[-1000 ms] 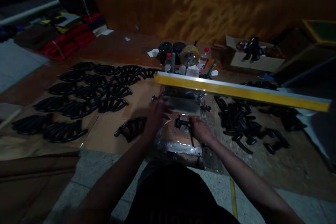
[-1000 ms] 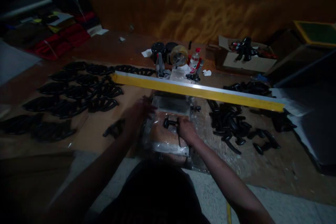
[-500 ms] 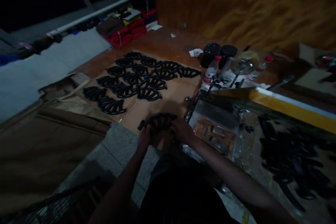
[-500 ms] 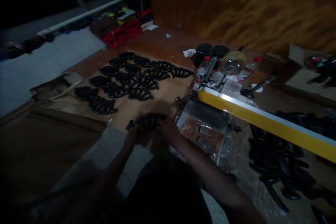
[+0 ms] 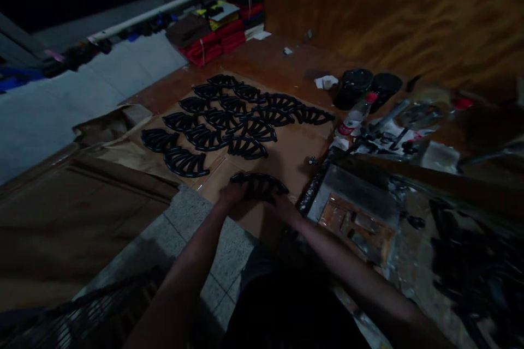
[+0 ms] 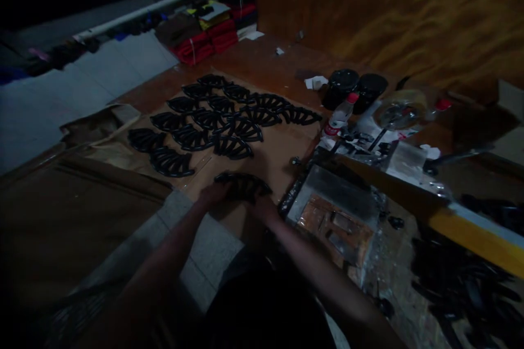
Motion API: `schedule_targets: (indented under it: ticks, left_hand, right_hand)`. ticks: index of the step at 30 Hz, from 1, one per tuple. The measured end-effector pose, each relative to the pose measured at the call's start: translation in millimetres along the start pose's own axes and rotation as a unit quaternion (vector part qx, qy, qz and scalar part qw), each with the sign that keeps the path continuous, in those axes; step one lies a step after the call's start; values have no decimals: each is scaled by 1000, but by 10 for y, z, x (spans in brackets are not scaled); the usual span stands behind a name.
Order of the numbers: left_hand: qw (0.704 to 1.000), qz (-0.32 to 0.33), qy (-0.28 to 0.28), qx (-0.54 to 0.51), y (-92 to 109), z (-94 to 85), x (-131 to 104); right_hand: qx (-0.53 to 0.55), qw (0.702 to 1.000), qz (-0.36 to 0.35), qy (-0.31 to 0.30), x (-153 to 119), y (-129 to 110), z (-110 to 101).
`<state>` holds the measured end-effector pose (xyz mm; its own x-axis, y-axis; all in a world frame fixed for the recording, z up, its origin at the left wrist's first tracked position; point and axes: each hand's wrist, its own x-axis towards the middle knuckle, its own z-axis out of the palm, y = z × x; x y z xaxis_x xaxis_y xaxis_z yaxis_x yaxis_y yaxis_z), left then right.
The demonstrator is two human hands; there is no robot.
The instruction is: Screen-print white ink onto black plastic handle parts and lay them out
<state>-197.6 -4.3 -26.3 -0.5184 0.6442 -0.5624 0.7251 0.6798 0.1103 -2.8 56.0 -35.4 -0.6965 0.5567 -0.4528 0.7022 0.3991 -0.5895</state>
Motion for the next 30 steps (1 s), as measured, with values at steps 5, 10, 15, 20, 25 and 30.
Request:
schedule_targets:
  ticks: [5, 10, 15, 20, 25, 30]
  left_hand:
    - [993, 25, 114, -1, 131, 235, -350]
    - [962, 156, 224, -8, 387, 789, -466]
    - [953, 198, 231, 2, 281, 874, -191]
    - [922, 333, 192, 38, -417, 464, 179]
    - [947, 237, 210, 54, -830, 125, 439]
    - [936, 157, 315, 24, -628, 305, 315]
  right_hand:
    - [31, 998, -32, 37, -101, 222, 38]
    - [44, 997, -25, 53, -141, 331, 67]
    - [77, 993, -50, 71, -124, 365, 89]
    - [113, 986, -85, 89, -145, 393, 55]
    - [143, 976, -119, 112, -275, 254, -83]
    - [127, 972, -72, 183, -611, 211, -307]
